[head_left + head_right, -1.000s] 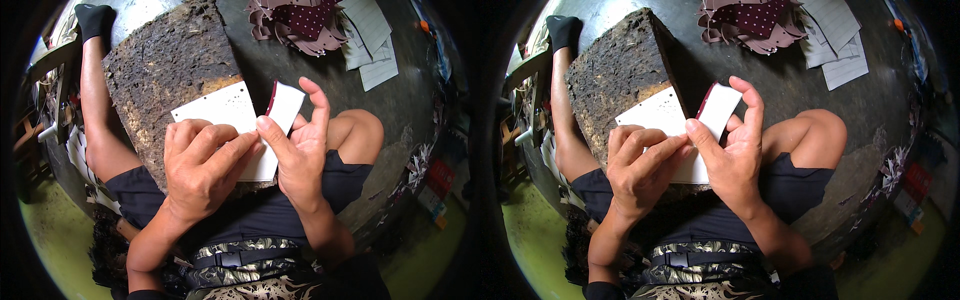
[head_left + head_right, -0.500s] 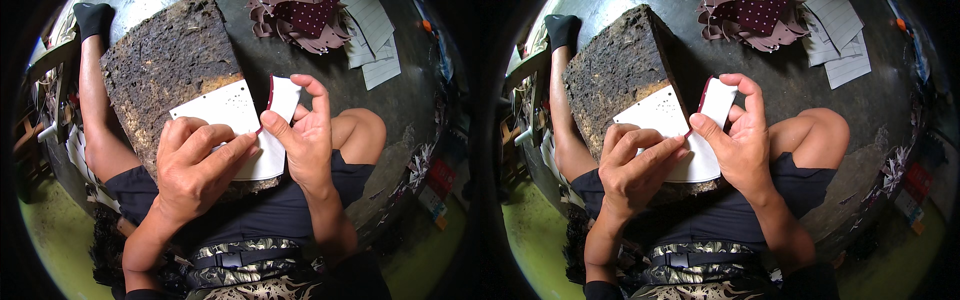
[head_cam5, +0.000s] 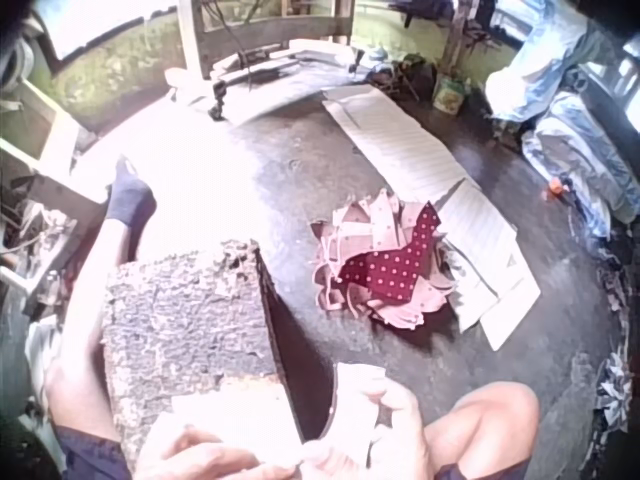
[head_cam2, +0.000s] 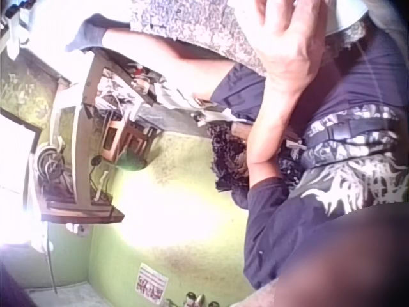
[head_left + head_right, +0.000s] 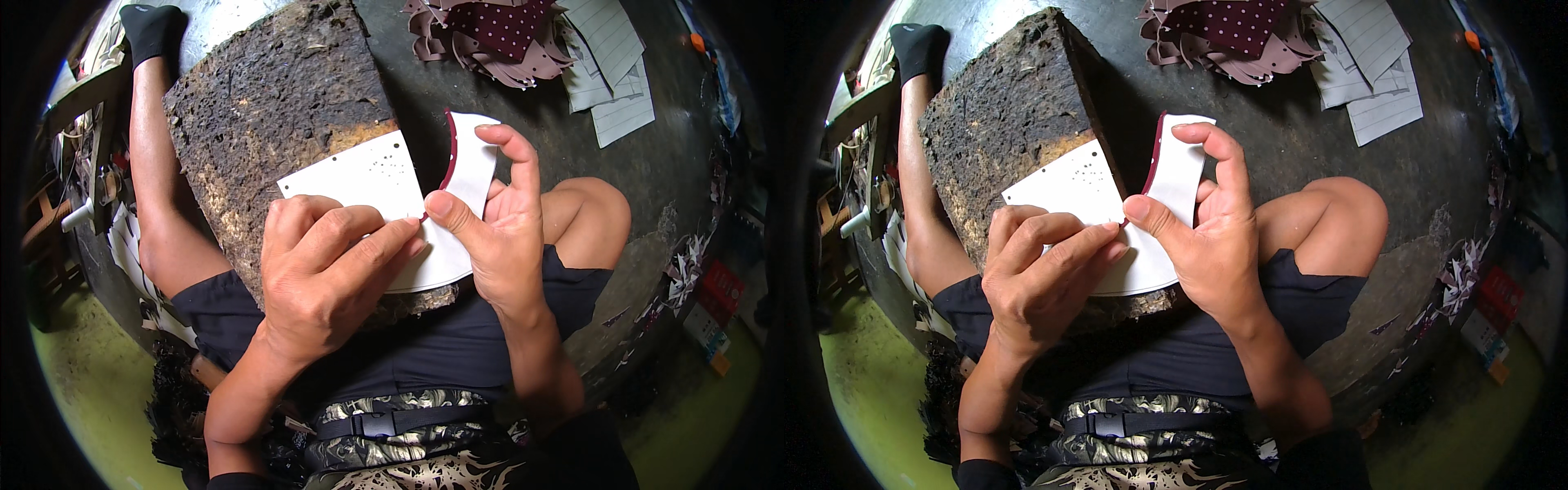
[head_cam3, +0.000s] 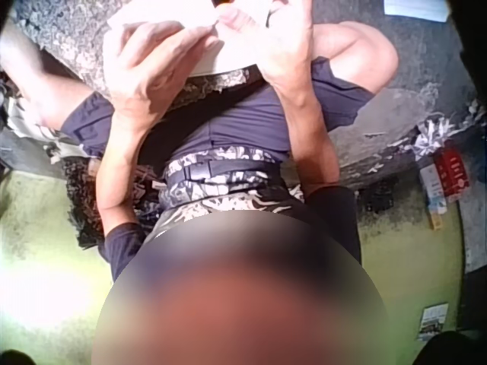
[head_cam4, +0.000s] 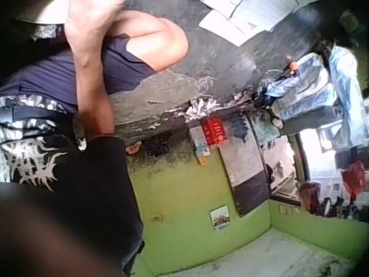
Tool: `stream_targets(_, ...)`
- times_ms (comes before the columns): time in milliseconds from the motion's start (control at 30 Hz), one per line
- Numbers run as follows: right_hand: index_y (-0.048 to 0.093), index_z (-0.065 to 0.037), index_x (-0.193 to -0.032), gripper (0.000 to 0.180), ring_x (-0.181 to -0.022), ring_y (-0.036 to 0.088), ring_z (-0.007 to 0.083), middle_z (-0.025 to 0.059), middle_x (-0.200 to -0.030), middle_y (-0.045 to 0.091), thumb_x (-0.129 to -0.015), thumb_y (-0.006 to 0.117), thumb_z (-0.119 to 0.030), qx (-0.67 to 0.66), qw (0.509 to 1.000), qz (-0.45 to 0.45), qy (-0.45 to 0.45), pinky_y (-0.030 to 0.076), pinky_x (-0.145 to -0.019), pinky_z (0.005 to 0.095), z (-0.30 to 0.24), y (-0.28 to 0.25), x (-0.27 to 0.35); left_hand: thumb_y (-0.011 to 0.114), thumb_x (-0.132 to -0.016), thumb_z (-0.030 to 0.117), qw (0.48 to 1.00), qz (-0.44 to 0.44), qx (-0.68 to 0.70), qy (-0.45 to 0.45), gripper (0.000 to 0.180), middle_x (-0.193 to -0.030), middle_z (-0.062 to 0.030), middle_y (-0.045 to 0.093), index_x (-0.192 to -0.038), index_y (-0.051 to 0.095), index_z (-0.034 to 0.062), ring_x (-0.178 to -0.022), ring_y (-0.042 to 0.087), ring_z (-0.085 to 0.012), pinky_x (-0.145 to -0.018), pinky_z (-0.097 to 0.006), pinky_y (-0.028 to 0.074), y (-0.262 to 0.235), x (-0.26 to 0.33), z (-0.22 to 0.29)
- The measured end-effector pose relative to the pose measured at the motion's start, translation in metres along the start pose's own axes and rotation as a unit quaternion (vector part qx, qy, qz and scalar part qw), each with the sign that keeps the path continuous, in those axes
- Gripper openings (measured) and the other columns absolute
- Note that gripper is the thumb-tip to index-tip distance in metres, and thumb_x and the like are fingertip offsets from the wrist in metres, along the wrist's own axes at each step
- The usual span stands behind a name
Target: The person sits cross-legged on the floor and repeatedly peels the backing off small rectangular adhesive paper pieces. They handle each piece one at a time, peel the backing, and place the finished pieces aside.
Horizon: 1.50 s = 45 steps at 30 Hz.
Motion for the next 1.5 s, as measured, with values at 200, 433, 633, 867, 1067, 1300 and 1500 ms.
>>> stream_targets(200,0.043,-0.010,-0.158,0.072,-0.100,0.077,0.0136,0.0114,-0.112,0.079,-0.103,0.086,0.004,-0.014,1.000,0.010,0.005,0.065,-0.089,0.0302,0.008,-0.008,-0.004,0.101,-0.079,0.019,1.000,0.000,0.003,0.001,0.035,-0.098,0.0039,0.073,-0.112,0.090,0.0158,-0.087,0.062,-0.0198,-0.077,-0.038,0.046,0.000,0.001,-0.001)
stream_targets(433,0.046,-0.010,-0.155,0.068,-0.101,0.077,0.0129,0.0109,-0.112,0.079,-0.103,0.087,0.002,-0.009,1.000,0.012,0.003,0.063,-0.088,0.0292,0.020,-0.019,-0.007,0.101,-0.080,0.019,1.000,0.001,0.001,0.009,0.036,-0.100,0.0031,0.073,-0.114,0.089,0.0152,-0.086,0.062,-0.0199,-0.077,-0.039,0.046,0.001,0.001,0.000)
stream_targets(633,0.048,-0.010,-0.152,0.063,-0.100,0.075,0.0119,0.0097,-0.111,0.078,-0.103,0.087,0.002,-0.016,0.999,0.034,0.012,0.063,-0.089,0.0289,0.029,-0.025,-0.010,0.101,-0.080,0.019,1.000,-0.003,0.003,0.006,0.036,-0.100,0.0030,0.073,-0.114,0.089,0.0155,-0.086,0.062,-0.0199,-0.078,-0.039,0.046,0.001,0.001,-0.001)
stream_targets(867,0.051,-0.010,-0.147,0.057,-0.100,0.074,0.0108,0.0085,-0.110,0.078,-0.103,0.086,0.002,-0.007,0.998,0.058,0.024,0.062,-0.087,0.0281,0.039,-0.031,-0.009,0.101,-0.081,0.019,1.000,0.000,-0.002,0.010,0.036,-0.100,0.0034,0.072,-0.114,0.088,0.0155,-0.086,0.063,-0.0200,-0.078,-0.040,0.046,0.002,0.000,0.001)
stream_targets(1067,0.054,-0.009,-0.142,0.050,-0.098,0.072,0.0088,0.0059,-0.107,0.077,-0.104,0.084,0.002,0.011,0.996,0.080,0.030,0.060,-0.086,0.0265,0.044,-0.037,-0.007,0.100,-0.081,0.019,1.000,0.001,-0.003,0.009,0.035,-0.101,0.0035,0.073,-0.114,0.088,0.0155,-0.086,0.062,-0.0197,-0.078,-0.039,0.045,0.002,0.002,0.001)
stream_targets(1300,0.059,-0.007,-0.135,0.041,-0.092,0.068,0.0061,0.0024,-0.102,0.074,-0.104,0.085,0.001,0.026,0.993,0.105,0.039,0.056,-0.080,0.0241,0.049,-0.042,-0.007,0.099,-0.082,0.020,1.000,0.004,-0.009,0.027,0.033,-0.101,0.0033,0.073,-0.113,0.088,0.0149,-0.086,0.063,-0.0196,-0.078,-0.039,0.045,0.004,-0.001,0.001)
stream_targets(1500,0.062,-0.007,-0.130,0.034,-0.087,0.067,0.0056,0.0013,-0.100,0.074,-0.105,0.084,0.001,0.034,0.993,0.107,0.031,0.055,-0.078,0.0235,0.050,-0.044,-0.005,0.098,-0.081,0.021,0.999,0.008,-0.014,0.031,0.032,-0.100,0.0033,0.072,-0.112,0.088,0.0149,-0.086,0.063,-0.0197,-0.078,-0.038,0.046,0.003,-0.002,0.002)
Point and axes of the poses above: each hand's wrist, its own x-axis away from the middle knuckle, its own y-axis out of the palm, z = x × y, the point moved 5 cm from there along -x, towards the middle knuckle
